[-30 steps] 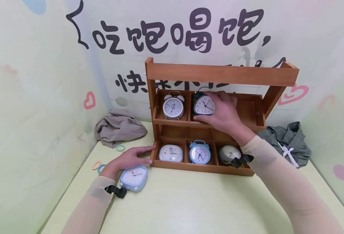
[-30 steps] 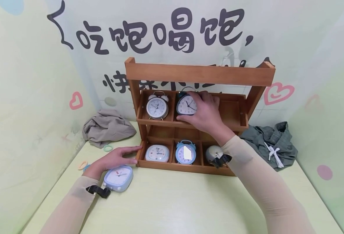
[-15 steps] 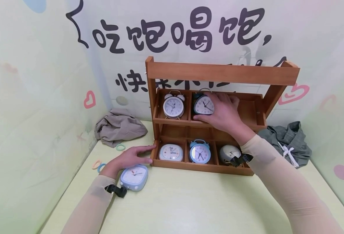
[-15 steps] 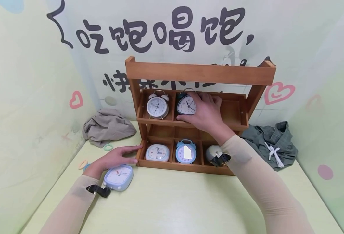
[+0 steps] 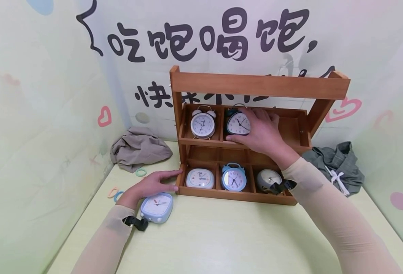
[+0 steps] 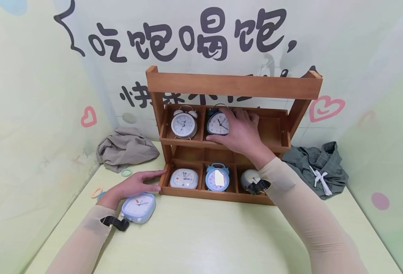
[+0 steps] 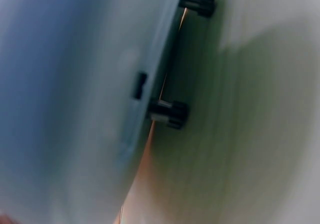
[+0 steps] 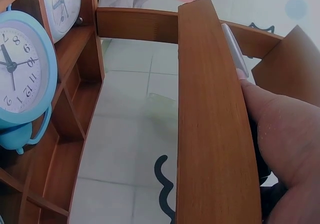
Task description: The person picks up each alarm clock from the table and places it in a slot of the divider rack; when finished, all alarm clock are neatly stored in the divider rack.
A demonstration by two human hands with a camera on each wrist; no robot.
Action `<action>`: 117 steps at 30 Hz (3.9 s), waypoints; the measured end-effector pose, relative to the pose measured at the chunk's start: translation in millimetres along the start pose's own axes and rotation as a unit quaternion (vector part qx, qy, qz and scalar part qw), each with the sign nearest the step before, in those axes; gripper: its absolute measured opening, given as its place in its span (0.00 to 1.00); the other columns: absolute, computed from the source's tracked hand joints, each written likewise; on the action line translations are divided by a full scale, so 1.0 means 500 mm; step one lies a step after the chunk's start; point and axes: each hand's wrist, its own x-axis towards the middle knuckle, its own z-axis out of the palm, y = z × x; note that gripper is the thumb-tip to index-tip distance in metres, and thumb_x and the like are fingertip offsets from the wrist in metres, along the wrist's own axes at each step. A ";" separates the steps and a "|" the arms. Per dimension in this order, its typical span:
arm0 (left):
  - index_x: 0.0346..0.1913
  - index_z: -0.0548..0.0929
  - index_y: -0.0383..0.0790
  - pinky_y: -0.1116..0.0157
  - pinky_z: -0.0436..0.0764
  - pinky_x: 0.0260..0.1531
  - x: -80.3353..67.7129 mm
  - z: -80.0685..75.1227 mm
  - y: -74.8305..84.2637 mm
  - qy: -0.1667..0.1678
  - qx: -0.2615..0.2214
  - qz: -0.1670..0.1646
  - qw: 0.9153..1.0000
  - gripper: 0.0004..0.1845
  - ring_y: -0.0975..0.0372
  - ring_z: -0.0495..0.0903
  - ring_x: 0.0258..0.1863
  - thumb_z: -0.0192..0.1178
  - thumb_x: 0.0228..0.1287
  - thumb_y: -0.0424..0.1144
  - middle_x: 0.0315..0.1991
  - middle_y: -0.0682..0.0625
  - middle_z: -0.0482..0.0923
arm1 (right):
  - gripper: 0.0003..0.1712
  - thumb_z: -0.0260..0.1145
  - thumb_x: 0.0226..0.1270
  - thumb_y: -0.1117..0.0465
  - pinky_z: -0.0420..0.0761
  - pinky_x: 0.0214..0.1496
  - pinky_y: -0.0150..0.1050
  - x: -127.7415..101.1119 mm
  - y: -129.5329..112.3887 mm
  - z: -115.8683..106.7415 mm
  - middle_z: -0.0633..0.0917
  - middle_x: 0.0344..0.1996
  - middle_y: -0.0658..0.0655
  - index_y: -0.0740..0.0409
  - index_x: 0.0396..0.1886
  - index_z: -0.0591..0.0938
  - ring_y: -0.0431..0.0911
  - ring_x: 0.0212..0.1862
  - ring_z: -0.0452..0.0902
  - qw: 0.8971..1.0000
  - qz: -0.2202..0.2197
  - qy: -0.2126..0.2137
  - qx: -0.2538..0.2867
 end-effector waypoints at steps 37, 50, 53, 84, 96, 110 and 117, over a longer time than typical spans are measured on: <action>0.83 0.75 0.70 0.37 0.61 0.82 -0.004 0.002 -0.002 0.002 -0.001 -0.003 1.000 0.41 0.50 0.62 0.86 0.75 0.69 0.65 0.84 0.56 0.69 | 0.67 0.85 0.57 0.30 0.54 0.79 0.77 -0.067 0.002 0.008 0.66 0.83 0.67 0.50 0.89 0.66 0.64 0.83 0.58 0.997 -0.013 0.037 0.059; 0.82 0.75 0.70 0.38 0.60 0.83 -0.001 0.000 -0.003 0.002 0.004 0.005 1.000 0.41 0.50 0.61 0.86 0.75 0.69 0.66 0.84 0.57 0.69 | 0.67 0.73 0.58 0.16 0.57 0.76 0.76 -0.170 -0.035 0.082 0.66 0.81 0.72 0.61 0.81 0.74 0.67 0.82 0.57 0.975 -0.148 0.157 0.053; 0.82 0.75 0.70 0.39 0.61 0.83 0.000 -0.001 -0.003 0.002 0.003 0.008 1.000 0.41 0.51 0.62 0.86 0.76 0.68 0.65 0.84 0.57 0.69 | 0.65 0.86 0.51 0.27 0.57 0.76 0.75 -0.192 -0.049 0.103 0.65 0.81 0.72 0.60 0.80 0.76 0.67 0.83 0.56 0.975 -0.157 0.147 0.058; 0.81 0.76 0.72 0.38 0.61 0.83 0.004 0.000 -0.009 0.004 0.007 0.010 1.000 0.40 0.52 0.63 0.85 0.75 0.68 0.66 0.83 0.59 0.70 | 0.59 0.80 0.61 0.24 0.70 0.77 0.58 -0.327 -0.221 0.278 0.74 0.76 0.59 0.47 0.85 0.74 0.54 0.76 0.69 0.963 -0.206 -0.105 0.142; 0.82 0.75 0.73 0.37 0.60 0.83 0.004 0.001 -0.010 0.002 0.003 0.022 1.000 0.39 0.52 0.62 0.85 0.75 0.69 0.65 0.82 0.61 0.70 | 0.58 0.72 0.67 0.20 0.80 0.73 0.54 -0.328 -0.291 0.323 0.74 0.78 0.62 0.37 0.89 0.67 0.53 0.75 0.74 0.941 -0.178 -0.230 0.172; 0.82 0.75 0.72 0.38 0.61 0.83 0.001 0.000 -0.009 0.001 -0.002 0.033 0.999 0.38 0.53 0.64 0.85 0.75 0.71 0.63 0.81 0.62 0.72 | 0.54 0.72 0.68 0.22 0.75 0.79 0.56 -0.322 -0.317 0.340 0.68 0.83 0.67 0.35 0.88 0.70 0.58 0.81 0.68 0.942 -0.196 -0.239 0.134; 0.81 0.76 0.72 0.38 0.62 0.82 0.002 0.001 -0.004 0.002 0.000 0.019 1.000 0.39 0.52 0.64 0.85 0.75 0.70 0.64 0.82 0.60 0.71 | 0.53 0.73 0.67 0.22 0.76 0.78 0.57 -0.333 -0.297 0.325 0.69 0.82 0.66 0.31 0.87 0.70 0.58 0.80 0.69 0.941 -0.180 -0.251 0.140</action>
